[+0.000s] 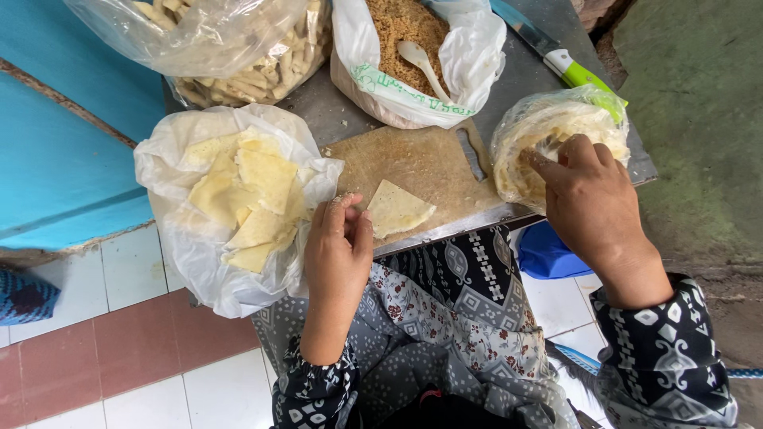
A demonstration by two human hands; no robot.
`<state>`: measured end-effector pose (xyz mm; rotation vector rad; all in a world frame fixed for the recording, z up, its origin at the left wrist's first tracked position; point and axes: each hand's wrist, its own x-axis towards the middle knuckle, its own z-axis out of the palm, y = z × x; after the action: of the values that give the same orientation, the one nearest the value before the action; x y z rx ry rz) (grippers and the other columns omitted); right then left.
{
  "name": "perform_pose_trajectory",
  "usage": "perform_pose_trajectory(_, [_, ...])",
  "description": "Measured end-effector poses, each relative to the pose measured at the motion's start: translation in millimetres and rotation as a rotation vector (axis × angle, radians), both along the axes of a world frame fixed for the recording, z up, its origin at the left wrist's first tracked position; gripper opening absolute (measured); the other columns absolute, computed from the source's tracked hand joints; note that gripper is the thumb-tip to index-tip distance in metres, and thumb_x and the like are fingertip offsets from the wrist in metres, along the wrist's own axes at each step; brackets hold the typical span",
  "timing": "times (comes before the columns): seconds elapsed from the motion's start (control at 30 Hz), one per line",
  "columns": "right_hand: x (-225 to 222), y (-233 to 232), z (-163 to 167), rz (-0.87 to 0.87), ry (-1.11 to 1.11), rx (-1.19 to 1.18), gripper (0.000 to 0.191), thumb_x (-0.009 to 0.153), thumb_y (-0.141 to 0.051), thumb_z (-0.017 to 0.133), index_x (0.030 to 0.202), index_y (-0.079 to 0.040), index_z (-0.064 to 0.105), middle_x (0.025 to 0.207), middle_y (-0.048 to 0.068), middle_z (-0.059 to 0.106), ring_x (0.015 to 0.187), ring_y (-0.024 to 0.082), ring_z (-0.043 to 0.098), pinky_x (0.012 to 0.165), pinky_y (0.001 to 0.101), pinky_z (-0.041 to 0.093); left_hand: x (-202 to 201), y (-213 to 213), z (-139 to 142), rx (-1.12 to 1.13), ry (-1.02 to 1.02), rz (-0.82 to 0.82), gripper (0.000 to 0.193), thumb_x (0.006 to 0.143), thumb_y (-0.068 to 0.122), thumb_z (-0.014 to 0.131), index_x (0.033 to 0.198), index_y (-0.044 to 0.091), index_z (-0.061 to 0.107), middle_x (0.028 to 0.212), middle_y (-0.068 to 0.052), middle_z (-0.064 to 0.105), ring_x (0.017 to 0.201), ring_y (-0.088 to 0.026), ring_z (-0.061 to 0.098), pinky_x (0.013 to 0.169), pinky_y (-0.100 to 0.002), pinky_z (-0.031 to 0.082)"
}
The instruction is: The person sits at a small table and folds thin dough wrappers around a brown sugar filling, pinching the edges closed by hand. They scoop filling with a spoon from a bag, fold each wrapper into a filled parcel, and place finished parcels into a plastic bag.
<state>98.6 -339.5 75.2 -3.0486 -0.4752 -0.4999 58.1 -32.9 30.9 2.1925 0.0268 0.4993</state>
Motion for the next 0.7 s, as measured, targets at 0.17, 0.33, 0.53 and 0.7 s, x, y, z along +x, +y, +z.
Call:
perform_pose_trajectory(0.17, [12, 0, -2, -0.036, 0.057, -0.174, 0.036, 0.091, -0.009, 0.062, 0.117, -0.026, 0.079, 0.109, 0.006, 0.059, 0.102, 0.027, 0.061, 0.086, 0.0414, 0.053, 0, 1, 0, -0.024, -0.005, -0.016, 0.021, 0.094, 0.007, 0.07, 0.114, 0.004, 0.066, 0.093, -0.009, 0.066, 0.07, -0.021, 0.066, 0.066, -0.034, 0.055])
perform_pose_trajectory(0.33, [15, -3, 0, -0.004, 0.065, -0.208, 0.041, 0.09, -0.007, 0.06, 0.12, -0.029, 0.079, 0.11, 0.004, 0.06, 0.103, 0.025, 0.06, 0.089, 0.0397, 0.05, -1, 0, 0, -0.015, -0.002, -0.018, 0.021, 0.093, 0.007, 0.07, 0.114, 0.004, 0.066, 0.092, -0.009, 0.065, 0.07, -0.021, 0.066, 0.066, -0.035, 0.055])
perform_pose_trajectory(0.53, [21, -8, 4, 0.008, 0.112, -0.176, 0.038, 0.089, -0.004, 0.059, 0.109, -0.029, 0.08, 0.109, 0.005, 0.061, 0.107, 0.026, 0.061, 0.094, 0.0422, 0.05, 1, -1, 0, -0.02, -0.023, -0.018, 0.022, 0.093, 0.006, 0.069, 0.115, 0.005, 0.066, 0.093, -0.009, 0.066, 0.072, -0.021, 0.067, 0.067, -0.035, 0.055])
perform_pose_trajectory(0.7, [24, -13, 5, 0.111, 0.111, 0.086, 0.031, 0.087, 0.006, 0.055, 0.102, -0.013, 0.074, 0.115, 0.011, 0.062, 0.113, 0.033, 0.063, 0.098, 0.0454, 0.051, 2, -2, -1, -0.028, -0.037, -0.015, 0.022, 0.092, 0.007, 0.07, 0.114, 0.006, 0.066, 0.093, -0.008, 0.067, 0.075, -0.022, 0.068, 0.068, -0.035, 0.056])
